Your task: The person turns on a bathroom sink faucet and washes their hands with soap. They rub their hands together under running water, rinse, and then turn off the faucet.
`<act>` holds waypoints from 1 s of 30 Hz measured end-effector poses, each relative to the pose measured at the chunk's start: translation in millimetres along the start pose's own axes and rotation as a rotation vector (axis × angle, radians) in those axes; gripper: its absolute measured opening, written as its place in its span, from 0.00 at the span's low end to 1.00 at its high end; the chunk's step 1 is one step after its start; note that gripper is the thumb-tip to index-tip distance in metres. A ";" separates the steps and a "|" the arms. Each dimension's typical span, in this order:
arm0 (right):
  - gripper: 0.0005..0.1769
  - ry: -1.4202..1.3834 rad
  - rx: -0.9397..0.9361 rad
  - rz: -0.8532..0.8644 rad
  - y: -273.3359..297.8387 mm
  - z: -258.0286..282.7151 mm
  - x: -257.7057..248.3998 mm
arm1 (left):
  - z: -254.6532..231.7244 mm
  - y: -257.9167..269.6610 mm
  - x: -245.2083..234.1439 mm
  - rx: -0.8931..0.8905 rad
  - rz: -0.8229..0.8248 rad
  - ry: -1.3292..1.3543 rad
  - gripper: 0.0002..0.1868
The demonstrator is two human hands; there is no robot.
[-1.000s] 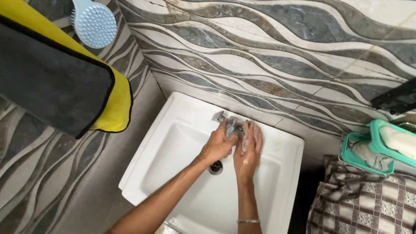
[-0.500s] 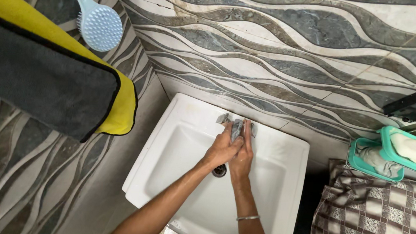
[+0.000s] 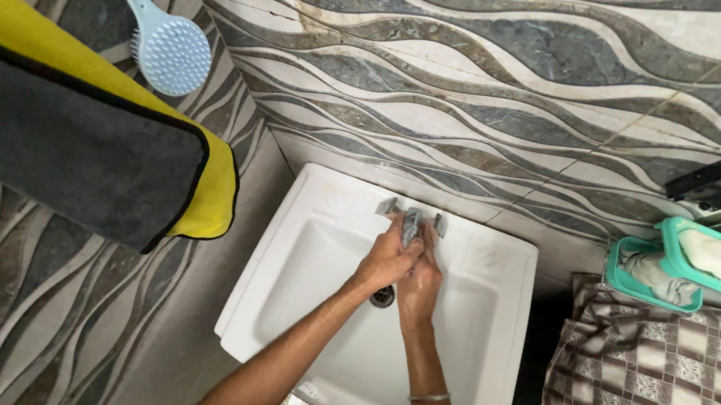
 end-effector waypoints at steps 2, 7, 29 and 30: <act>0.18 -0.165 0.047 -0.041 10.6 0.7 -4.0 | -5.4 3.2 -2.6 0.042 -0.013 -0.057 0.39; 0.17 -0.124 0.065 -0.303 4.5 -10.9 -31.9 | -21.7 12.4 -1.3 -0.097 0.026 0.041 0.39; 0.19 -0.253 0.207 -0.178 -16.3 -77.1 -8.4 | -7.0 2.6 -2.3 0.017 -0.018 -0.049 0.39; 0.19 -0.293 0.141 -0.184 -15.4 -75.1 -4.3 | -7.3 2.2 -1.6 0.036 -0.008 -0.036 0.39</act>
Point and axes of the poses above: each hand's wrist, its own y-axis away from the middle knuckle, its own x-axis out of the palm, z = x × y, the point moved 3 cm from there along -y, towards the middle knuckle, and after that the axes turned 14 degrees about z, right-handed, at the moved point
